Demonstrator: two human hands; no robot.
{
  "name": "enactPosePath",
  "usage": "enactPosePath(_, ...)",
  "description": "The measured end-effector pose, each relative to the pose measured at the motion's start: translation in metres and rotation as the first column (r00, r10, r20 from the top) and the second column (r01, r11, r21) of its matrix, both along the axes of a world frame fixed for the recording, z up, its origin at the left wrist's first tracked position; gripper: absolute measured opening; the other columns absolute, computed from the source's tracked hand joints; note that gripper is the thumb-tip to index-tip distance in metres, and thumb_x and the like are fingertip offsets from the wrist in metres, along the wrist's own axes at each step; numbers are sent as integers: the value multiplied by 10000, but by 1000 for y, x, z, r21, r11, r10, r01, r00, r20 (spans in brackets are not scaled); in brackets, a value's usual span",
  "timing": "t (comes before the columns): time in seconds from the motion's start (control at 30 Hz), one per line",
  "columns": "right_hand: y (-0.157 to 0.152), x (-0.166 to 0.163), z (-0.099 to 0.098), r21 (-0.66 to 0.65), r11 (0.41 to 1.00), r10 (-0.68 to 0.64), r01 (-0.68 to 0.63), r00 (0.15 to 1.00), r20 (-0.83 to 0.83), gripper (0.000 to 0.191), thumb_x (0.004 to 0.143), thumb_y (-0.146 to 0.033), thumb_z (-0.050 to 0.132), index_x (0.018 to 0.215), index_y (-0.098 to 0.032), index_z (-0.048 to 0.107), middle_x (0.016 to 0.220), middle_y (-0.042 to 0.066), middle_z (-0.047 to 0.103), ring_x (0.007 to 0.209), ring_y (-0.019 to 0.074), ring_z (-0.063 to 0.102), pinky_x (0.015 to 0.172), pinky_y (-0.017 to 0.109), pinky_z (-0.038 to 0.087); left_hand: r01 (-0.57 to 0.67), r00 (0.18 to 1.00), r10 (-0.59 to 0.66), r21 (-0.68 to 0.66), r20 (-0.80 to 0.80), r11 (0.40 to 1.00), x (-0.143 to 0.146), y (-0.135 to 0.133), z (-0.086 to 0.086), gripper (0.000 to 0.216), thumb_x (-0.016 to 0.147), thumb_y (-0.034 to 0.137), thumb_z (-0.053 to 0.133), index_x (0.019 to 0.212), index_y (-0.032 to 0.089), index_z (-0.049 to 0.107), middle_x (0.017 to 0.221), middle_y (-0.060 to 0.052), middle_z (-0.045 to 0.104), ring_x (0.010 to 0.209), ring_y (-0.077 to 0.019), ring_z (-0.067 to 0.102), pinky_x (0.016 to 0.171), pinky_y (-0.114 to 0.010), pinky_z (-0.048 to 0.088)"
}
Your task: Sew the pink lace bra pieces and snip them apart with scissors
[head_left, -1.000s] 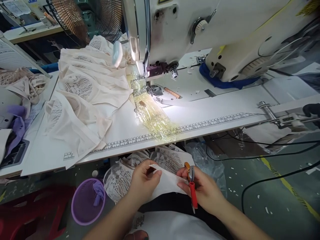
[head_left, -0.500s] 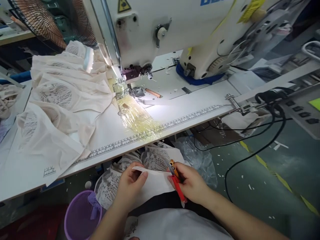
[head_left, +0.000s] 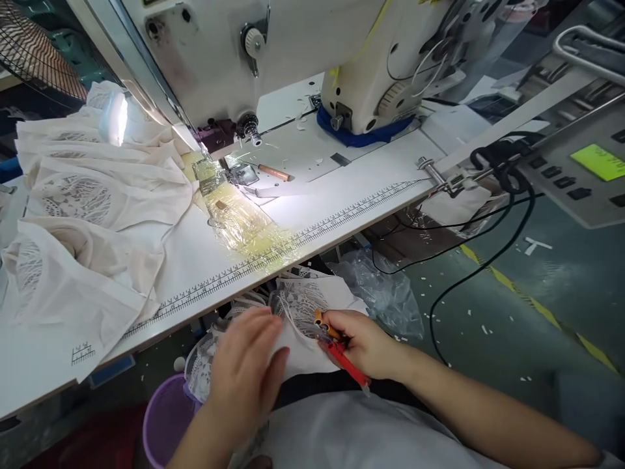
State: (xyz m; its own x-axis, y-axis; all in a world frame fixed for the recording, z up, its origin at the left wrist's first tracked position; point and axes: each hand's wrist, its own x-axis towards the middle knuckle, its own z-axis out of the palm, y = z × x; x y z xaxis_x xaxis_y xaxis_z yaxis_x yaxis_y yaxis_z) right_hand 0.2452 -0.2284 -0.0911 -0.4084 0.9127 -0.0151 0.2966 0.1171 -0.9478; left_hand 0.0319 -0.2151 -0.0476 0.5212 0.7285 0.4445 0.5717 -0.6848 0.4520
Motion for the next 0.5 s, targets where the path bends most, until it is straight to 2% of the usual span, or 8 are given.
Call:
enactPosePath(0.07,3,1,4,26,998,50,-49,999,-10,192,682,-170,486,622,-225,312,589,-55,369,538,106,321,488,222,280,225,966,-232,-75,-113,972,11,4,12,296,809,89,532,1087,186,571,1044,-92,640,1102,-242,540,1010,-424,394)
enactPosePath(0.1,4,1,6,36,997,71,-70,997,-15,195,670,-161,483,622,-226,306,593,-56,369,539,106,321,491,222,278,279,939,-304,-161,-163,947,16,6,14,257,820,99,510,1047,186,594,1028,-94,648,1090,-248,548,1025,-437,374)
enactPosePath(0.2,6,0,9,51,994,95,-94,995,-26,204,642,-139,480,623,-227,297,601,-57,373,539,105,334,493,221,277,269,894,-384,-407,-231,873,26,14,13,195,842,143,466,922,178,641,892,-102,660,915,-253,604,929,-432,431)
enactPosePath(0.27,6,-2,9,48,996,76,-75,997,-33,200,665,-150,493,631,-228,312,600,-59,380,538,106,341,490,220,283,230,907,-375,-519,-192,823,27,18,9,194,856,167,458,839,186,650,771,-77,635,749,-216,593,763,-352,478)
enactPosePath(0.33,4,-3,8,35,999,34,-33,999,-37,194,722,-201,514,648,-230,337,599,-57,393,535,108,349,485,221,299,197,944,-315,-607,-94,770,23,18,5,213,871,188,458,768,194,645,705,-52,603,664,-179,557,631,-272,445)
enactPosePath(0.4,2,-3,6,-20,1000,-7,6,997,-79,176,761,-282,539,686,-228,388,622,-46,437,545,115,388,497,228,343,173,973,-229,-677,6,715,18,17,2,246,883,201,449,721,191,634,670,-35,578,629,-154,530,589,-241,411)
enactPosePath(0.5,-2,-4,3,-148,989,-49,21,981,-187,222,709,-357,632,791,-217,480,729,-1,528,638,151,494,579,271,429,115,993,-83,-760,80,639,11,15,-1,270,892,260,447,716,171,631,669,-40,578,639,-154,528,593,-243,408)
